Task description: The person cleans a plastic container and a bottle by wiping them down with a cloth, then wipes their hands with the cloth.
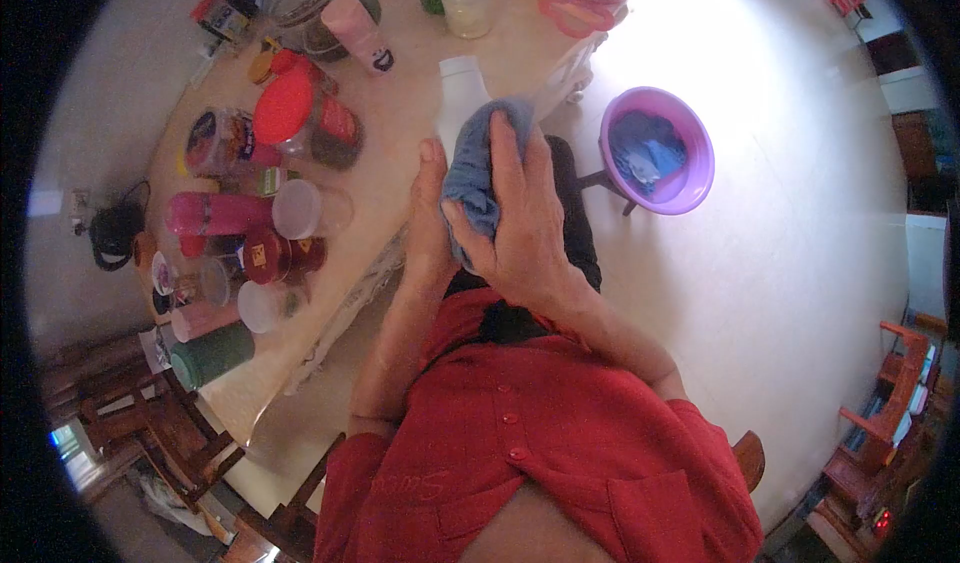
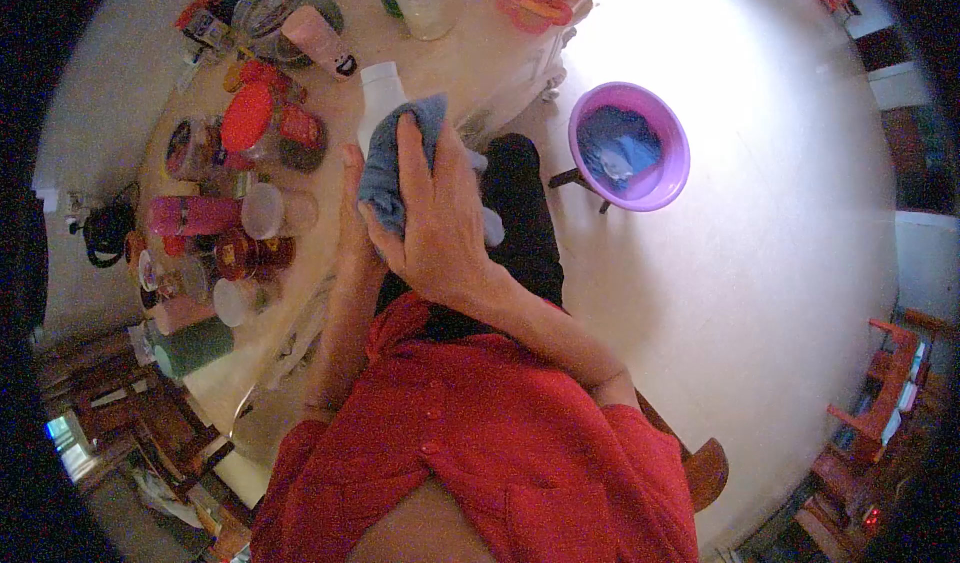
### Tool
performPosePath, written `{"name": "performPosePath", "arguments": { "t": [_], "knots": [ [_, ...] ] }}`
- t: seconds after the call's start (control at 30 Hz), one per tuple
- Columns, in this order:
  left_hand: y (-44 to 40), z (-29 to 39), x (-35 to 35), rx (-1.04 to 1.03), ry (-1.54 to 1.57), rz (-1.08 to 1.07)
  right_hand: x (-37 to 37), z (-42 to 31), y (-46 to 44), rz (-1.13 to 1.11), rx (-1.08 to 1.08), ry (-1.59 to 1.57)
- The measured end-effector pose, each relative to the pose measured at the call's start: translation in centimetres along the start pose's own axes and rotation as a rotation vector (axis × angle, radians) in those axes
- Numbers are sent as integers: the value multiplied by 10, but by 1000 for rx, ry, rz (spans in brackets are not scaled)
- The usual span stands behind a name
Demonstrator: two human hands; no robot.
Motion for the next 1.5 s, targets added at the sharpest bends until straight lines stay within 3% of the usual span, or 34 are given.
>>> {"name": "performPosePath", "arguments": {
  "t": [0.27,0.33,0.53,0.63,0.77,0.83,1.07,1.4,1.5],
  "knots": [
    [10,7,-10,10,-106,42,5,23,-37,80,-93,-309],
    [8,5,-6,33,-118,23,-2,35,-39,-28,-344,-733],
    [14,11,-18,78,67,20,-12,46,-18,-126,-491,-928],
    [9,7,-6,100,8,18,-18,46,-5,-139,-487,-983],
    [0,10,6,-2,25,-43,-21,41,9,-170,-427,-954],
    [-4,9,16,-30,-74,-17,-12,29,10,-116,-183,-669],
    [5,22,4,-131,-222,-24,1,10,17,-32,-48,-248],
    [19,28,-16,-118,-349,-25,6,17,-26,14,-4,-309],
    [18,25,-14,-140,-329,-15,6,27,-36,12,-137,-551]
  ]
}}
Point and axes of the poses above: each hand's wrist, its own y-axis away from the middle knuckle, its own x-axis out of the back of the hand, z = x × y, the point moved 5 cm from there along -y, towards the middle knuckle, and after that the axes turned 1 degree about -y, right-handed, at the moved point
